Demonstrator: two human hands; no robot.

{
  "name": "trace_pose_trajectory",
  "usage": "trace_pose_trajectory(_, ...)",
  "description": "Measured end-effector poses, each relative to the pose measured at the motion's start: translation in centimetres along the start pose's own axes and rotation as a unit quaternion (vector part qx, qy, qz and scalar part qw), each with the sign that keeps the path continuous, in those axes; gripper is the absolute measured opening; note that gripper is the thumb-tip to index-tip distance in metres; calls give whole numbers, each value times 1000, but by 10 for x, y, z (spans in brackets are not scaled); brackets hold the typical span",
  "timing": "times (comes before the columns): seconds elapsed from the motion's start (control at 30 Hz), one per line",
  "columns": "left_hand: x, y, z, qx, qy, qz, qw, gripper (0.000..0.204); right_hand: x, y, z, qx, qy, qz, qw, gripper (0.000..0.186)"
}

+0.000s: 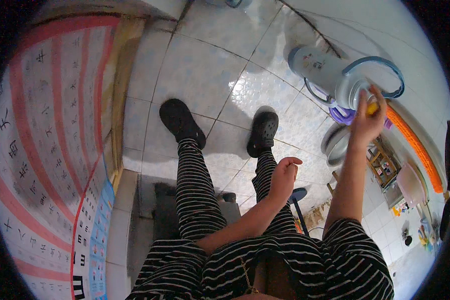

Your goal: The person uses a yellow utility knife to scrape and pry at the yellow frame of a window, removing small pieces of material. They briefly move a blue fan and a purple water jug to access different areas of the frame before continuing the scraping task.

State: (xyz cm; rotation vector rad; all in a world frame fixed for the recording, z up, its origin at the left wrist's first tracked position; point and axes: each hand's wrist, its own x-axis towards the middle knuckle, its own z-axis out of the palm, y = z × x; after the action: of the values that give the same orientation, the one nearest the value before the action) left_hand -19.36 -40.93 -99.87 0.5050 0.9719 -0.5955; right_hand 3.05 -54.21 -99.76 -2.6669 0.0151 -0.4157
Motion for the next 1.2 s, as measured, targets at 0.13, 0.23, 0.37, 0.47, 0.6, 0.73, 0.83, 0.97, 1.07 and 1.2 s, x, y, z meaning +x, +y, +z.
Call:
trace_pose_trajectory(0.13,0,2,-1,-23,36,-22,999,18,28,-80,94,6,-128,-46,991,35)
trace_pose_trajectory(0.23,1,-2,-3,-32,39,-21,999,18,46,-126,149,132,-99,-44,985,48)
trace_pose_trajectory(0.37,2,2,-1,-17,52,-47,997,18,48,-155,191,134,-140,12,981,43)
trace_pose_trajectory(0.47,3,-8,-8,-47,40,-41,997,17,47,-159,208,190,-132,15,973,37)
trace_pose_trajectory(0.6,9,-10,-15,-31,55,-33,997,18,55,-181,205,268,-187,168,930,35)
trace_pose_trajectory(0.73,6,-3,-7,9,66,-46,997,19,53,-151,229,241,-81,46,966,38)
trace_pose_trajectory(0.83,14,-6,-14,25,68,-41,997,19,54,-145,241,225,-47,34,973,39)
trace_pose_trajectory(0.97,18,-9,-17,1,65,-36,997,19,60,-127,235,162,-45,63,984,40)
trace_pose_trajectory(1.07,20,-4,-17,21,64,-21,998,19,59,-108,216,105,-65,60,990,41)
trace_pose_trajectory(1.2,25,-2,-17,27,69,-38,997,19,44,-75,185,38,-112,66,991,44)
